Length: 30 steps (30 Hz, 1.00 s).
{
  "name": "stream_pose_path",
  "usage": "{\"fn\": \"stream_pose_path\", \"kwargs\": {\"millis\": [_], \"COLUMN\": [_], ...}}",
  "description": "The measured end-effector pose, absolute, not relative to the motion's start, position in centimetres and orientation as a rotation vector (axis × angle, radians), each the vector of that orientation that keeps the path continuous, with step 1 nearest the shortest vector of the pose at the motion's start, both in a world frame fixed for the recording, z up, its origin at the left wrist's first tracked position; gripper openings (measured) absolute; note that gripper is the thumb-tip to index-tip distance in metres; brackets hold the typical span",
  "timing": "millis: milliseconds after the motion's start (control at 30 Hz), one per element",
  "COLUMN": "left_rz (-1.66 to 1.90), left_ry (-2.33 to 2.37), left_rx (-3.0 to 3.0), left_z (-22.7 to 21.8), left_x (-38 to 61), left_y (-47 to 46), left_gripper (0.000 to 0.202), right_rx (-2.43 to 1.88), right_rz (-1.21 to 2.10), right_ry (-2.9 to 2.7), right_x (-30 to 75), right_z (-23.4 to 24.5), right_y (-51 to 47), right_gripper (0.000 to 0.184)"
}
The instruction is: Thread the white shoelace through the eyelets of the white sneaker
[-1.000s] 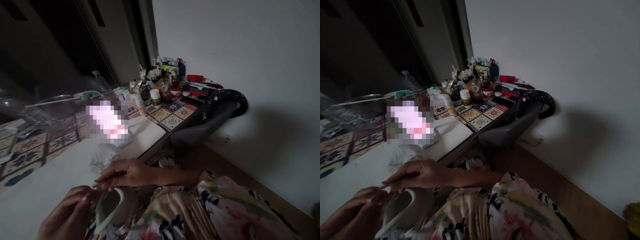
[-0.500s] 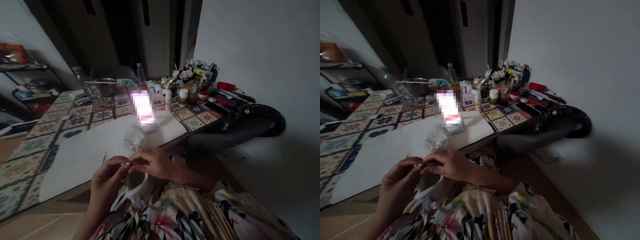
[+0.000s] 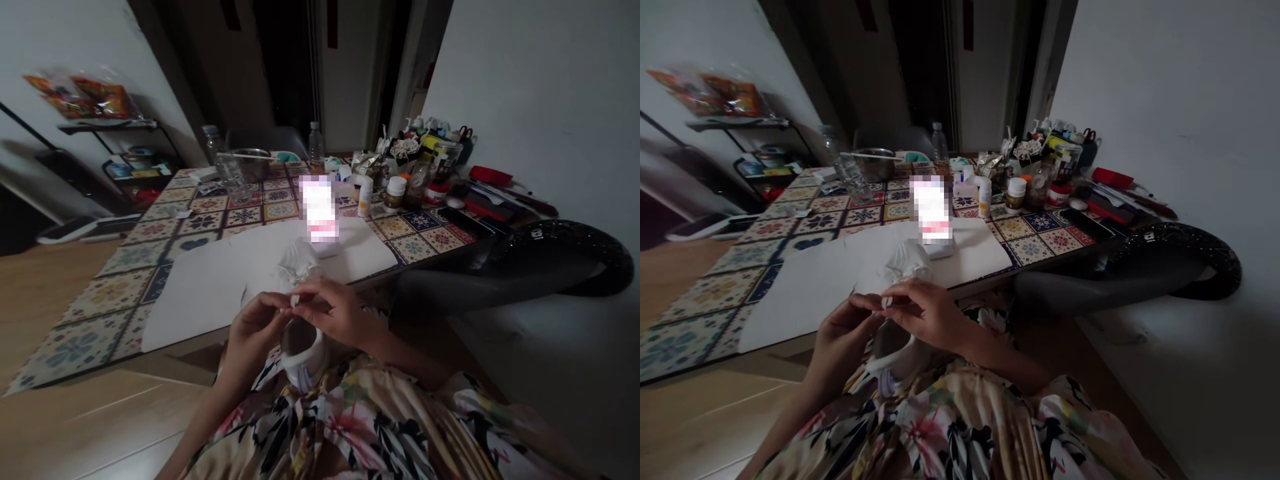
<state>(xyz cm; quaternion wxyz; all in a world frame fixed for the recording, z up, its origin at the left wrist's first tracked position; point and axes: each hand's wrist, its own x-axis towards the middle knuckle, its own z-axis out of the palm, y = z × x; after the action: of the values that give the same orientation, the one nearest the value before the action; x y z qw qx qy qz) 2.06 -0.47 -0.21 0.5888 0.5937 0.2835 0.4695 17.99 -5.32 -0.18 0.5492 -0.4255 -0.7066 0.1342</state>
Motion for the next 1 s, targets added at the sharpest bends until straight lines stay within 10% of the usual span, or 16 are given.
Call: {"fn": "stream_pose_path", "kwargs": {"millis": [1000], "left_rz": [0.945], "left_ry": [0.753], "left_rx": [1.308], "left_z": [-0.1], "left_x": [2.0], "left_y": [2.8], "left_gripper": [0.023], "right_rx": [-0.85], "right_rz": [-0.255], "right_ry": [-2.058], "right_x": [19.3], "right_z": [0.6], "right_y": [-6.2], "right_gripper": [0.015]}}
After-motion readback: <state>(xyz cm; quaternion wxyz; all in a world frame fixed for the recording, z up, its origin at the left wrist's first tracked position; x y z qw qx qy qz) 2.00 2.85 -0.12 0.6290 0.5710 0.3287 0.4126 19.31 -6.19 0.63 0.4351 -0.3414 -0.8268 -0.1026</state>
